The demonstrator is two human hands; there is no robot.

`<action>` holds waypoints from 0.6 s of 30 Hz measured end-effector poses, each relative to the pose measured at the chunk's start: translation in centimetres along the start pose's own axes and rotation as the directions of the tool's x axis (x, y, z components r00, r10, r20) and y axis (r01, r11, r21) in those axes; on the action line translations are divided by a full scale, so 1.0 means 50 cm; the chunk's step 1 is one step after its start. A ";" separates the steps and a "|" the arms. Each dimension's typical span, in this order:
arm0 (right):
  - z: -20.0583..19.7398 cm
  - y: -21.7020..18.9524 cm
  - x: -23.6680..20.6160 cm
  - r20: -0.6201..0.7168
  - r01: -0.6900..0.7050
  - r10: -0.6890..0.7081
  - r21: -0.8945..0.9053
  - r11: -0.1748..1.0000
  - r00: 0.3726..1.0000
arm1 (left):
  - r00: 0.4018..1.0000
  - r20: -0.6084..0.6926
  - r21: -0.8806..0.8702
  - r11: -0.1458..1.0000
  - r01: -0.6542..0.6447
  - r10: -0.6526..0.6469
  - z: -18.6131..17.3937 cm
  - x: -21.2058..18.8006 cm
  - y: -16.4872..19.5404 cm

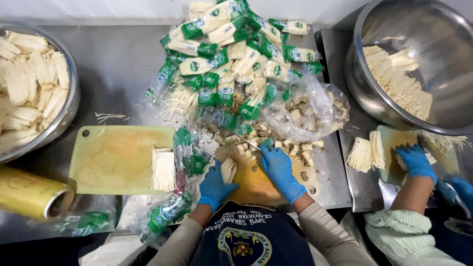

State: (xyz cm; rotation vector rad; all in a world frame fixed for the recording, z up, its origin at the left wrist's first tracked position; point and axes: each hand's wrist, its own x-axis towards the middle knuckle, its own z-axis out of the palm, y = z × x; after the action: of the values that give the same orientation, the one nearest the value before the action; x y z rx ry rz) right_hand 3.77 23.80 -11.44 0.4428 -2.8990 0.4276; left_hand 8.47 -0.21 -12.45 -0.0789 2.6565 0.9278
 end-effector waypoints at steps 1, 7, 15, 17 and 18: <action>-0.002 0.001 -0.008 0.000 -0.048 0.048 0.018 0.999 0.999 | 0.993 0.093 0.096 0.993 0.065 -0.074 -0.001 -0.001 0.007; 0.033 -0.005 -0.084 0.231 -0.018 -0.022 0.170 0.985 0.973 | 1.000 0.020 0.180 0.984 -0.010 0.006 0.012 0.004 0.010; 0.074 -0.074 -0.113 0.430 0.030 -0.075 0.110 0.993 0.899 | 0.999 -0.012 0.253 0.967 -0.039 0.043 0.044 0.019 -0.002; 0.062 -0.081 -0.108 0.426 0.041 -0.088 0.118 0.992 0.900 | 0.999 -0.016 0.259 0.965 -0.041 0.047 0.045 0.021 -0.005; 0.056 -0.082 -0.104 0.457 0.003 -0.056 0.116 0.993 0.888 | 0.999 -0.015 0.264 0.964 -0.040 0.046 0.045 0.021 -0.006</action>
State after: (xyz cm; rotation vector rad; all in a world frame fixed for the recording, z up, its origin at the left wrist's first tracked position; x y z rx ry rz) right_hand 9.59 20.55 -14.17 0.6907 -3.3282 0.5483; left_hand 8.14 0.98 -14.62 0.0314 2.7851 0.5794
